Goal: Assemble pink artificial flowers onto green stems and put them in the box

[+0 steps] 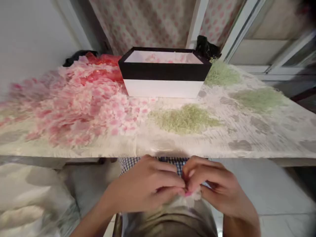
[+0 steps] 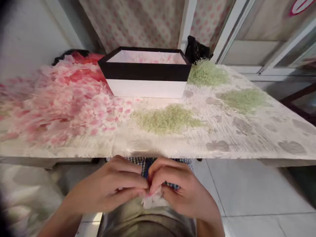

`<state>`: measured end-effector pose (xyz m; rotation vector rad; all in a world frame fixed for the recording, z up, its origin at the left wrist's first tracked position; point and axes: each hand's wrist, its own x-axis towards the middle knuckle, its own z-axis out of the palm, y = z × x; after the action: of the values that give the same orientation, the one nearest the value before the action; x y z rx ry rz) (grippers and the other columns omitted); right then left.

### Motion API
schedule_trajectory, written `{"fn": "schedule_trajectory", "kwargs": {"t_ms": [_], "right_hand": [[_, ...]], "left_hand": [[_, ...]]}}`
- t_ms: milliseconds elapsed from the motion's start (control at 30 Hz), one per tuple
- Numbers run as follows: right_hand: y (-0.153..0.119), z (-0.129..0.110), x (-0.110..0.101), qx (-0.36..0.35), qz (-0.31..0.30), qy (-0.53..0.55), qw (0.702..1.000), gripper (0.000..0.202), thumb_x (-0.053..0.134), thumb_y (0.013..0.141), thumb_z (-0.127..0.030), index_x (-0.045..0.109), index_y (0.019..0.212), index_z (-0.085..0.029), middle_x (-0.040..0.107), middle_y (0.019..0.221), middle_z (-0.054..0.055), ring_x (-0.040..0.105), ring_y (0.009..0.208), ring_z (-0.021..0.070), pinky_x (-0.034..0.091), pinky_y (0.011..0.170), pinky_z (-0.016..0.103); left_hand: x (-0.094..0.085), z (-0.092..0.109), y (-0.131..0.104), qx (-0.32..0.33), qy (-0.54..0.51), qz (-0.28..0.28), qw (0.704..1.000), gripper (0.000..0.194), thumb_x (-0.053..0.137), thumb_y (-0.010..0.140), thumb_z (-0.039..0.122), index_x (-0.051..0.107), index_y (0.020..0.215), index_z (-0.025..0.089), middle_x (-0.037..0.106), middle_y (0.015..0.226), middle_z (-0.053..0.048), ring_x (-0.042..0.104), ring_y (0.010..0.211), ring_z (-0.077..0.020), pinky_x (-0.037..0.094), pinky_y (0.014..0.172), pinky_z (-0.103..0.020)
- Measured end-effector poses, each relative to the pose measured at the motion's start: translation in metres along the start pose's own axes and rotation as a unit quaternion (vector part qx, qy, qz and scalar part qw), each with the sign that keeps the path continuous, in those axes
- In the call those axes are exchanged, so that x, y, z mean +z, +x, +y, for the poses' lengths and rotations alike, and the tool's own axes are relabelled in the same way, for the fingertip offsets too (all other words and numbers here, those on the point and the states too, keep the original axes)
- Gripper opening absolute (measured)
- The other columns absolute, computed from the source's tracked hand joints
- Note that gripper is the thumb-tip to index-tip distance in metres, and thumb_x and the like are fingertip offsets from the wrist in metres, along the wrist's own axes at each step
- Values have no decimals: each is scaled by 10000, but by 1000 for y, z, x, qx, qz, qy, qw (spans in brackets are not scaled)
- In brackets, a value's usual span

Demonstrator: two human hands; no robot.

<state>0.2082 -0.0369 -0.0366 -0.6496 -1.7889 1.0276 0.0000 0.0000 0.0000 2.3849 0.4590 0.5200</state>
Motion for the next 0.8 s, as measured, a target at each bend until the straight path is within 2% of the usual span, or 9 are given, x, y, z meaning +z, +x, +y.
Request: {"fn": "schedule_trajectory", "kwargs": {"t_ms": [200,333,400,500,600,800], "right_hand": [[-2,0,1,5,-8,-26,1000,311,525,795,93,672,810,-180,584,867,15,610,807,104,464,652,214],[0,9,0,-19,5,92,996,136,647,863,-88,674,794,-203,575,792,-4,589,733,100,471,624,209],[-1,16,-2,-14,46,178,983,56,655,885,-171,664,857,-218,585,841,0,612,731,107,500,634,225],[-2,22,-5,15,102,278,955,84,608,913,-170,604,952,-245,623,905,7,662,727,126,546,650,262],[-1,24,-5,46,127,334,933,89,610,912,-204,537,911,-255,662,809,-8,673,667,141,553,592,261],[2,20,3,137,165,386,897,171,629,908,-312,476,861,-251,621,656,-61,610,462,96,480,469,200]], "left_hand": [[7,-4,4,-13,-38,-8,999,170,556,880,71,682,803,156,685,696,7,597,605,-104,399,575,-228],[12,-8,7,-10,-209,20,978,174,611,906,203,689,767,133,667,660,-26,572,567,-103,429,532,-203],[14,-10,7,-44,-292,61,954,220,532,964,267,714,925,150,690,722,-45,587,585,-106,445,527,-195],[14,-11,3,-101,-350,120,923,286,442,1007,264,660,1191,244,718,860,-43,566,560,-79,455,518,-181],[13,-11,2,-94,-345,139,924,258,518,966,177,691,1142,255,730,895,-33,566,556,-61,475,533,-164],[11,-8,7,-22,-236,158,958,233,614,853,13,743,960,175,766,854,-48,696,716,-104,535,679,-177]]}}
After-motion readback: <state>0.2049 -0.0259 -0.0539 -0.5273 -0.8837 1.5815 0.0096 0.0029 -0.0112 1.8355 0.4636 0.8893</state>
